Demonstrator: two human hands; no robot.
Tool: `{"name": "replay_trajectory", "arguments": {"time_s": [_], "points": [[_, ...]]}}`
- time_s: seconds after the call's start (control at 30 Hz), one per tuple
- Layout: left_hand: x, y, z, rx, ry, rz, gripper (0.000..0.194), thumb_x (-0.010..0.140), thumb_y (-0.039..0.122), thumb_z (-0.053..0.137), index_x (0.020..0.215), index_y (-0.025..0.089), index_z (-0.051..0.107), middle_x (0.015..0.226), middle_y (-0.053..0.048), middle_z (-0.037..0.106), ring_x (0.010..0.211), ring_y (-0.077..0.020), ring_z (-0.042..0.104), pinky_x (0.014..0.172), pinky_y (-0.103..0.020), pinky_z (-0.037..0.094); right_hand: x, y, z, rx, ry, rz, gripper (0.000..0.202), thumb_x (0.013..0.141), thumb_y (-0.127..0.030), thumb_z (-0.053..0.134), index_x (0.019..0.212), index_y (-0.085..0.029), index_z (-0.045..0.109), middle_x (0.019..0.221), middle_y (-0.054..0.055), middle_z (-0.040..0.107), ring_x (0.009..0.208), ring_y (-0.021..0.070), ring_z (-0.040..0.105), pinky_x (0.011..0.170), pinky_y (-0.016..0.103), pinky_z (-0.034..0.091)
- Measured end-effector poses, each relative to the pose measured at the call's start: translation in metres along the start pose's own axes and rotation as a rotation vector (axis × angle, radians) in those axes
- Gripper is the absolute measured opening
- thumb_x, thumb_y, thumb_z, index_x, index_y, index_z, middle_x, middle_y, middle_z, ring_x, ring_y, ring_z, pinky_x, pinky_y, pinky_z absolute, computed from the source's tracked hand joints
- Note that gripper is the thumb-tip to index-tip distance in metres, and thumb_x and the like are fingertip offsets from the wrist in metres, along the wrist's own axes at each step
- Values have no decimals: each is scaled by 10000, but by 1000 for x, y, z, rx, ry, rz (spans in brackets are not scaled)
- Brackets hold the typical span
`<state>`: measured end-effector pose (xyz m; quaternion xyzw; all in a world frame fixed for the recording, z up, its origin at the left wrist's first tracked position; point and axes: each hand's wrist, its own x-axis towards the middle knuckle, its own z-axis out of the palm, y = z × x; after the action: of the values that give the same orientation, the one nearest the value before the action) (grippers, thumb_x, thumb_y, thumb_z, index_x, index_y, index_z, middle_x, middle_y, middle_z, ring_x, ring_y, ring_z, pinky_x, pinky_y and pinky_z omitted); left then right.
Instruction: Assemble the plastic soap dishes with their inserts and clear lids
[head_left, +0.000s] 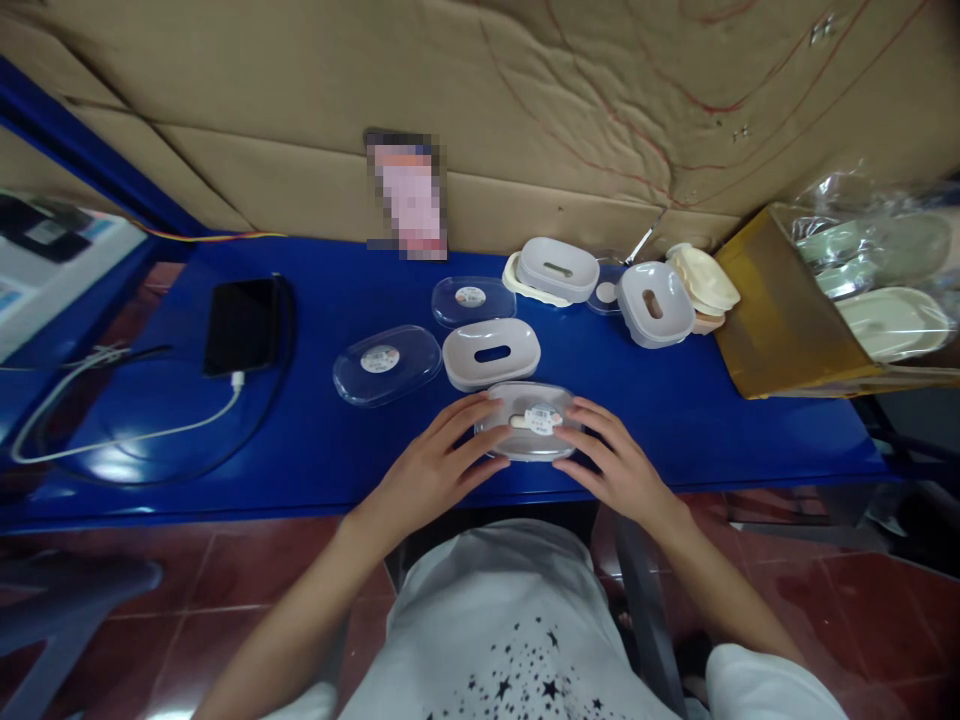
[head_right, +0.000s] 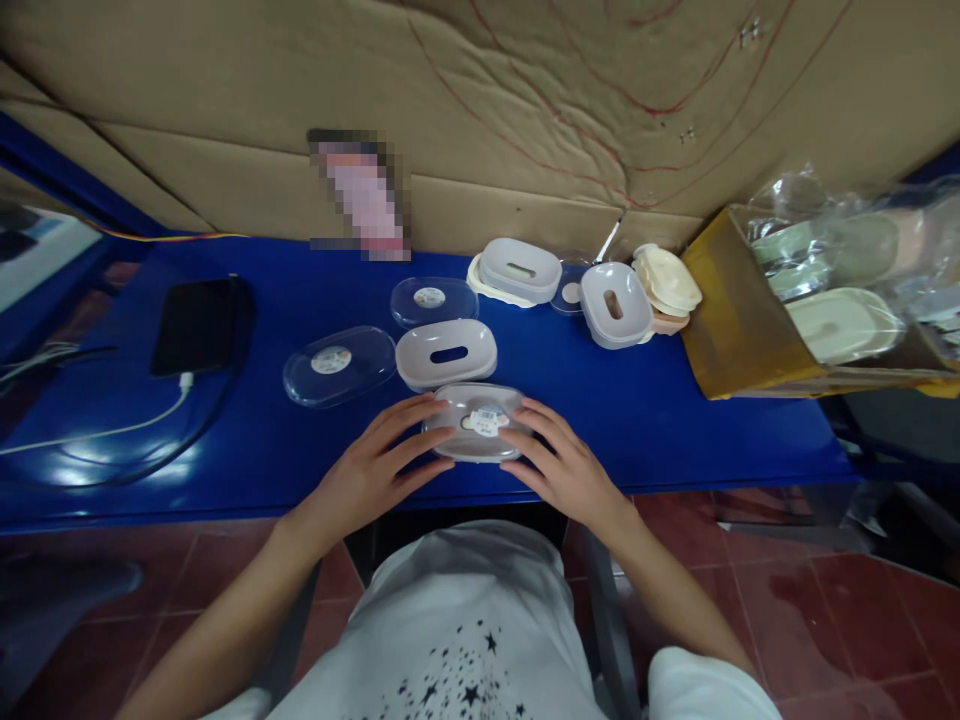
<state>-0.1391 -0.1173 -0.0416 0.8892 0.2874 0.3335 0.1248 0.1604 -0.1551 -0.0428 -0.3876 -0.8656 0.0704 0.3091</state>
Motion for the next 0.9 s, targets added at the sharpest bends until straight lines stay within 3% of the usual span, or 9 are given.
{"name": "replay_trajectory", "arguments": {"time_s": [0.9], "points": [[-2, -2, 7, 62, 14, -8, 350, 1031, 238, 721, 1359, 226, 600, 1450, -137, 611, 1451, -329, 555, 1150, -554, 589, -2, 5, 7, 61, 18, 36, 559, 1035, -257, 708, 1565, -288, 531, 1478, 130, 636, 1534, 321, 509, 1219, 570, 534]]}}
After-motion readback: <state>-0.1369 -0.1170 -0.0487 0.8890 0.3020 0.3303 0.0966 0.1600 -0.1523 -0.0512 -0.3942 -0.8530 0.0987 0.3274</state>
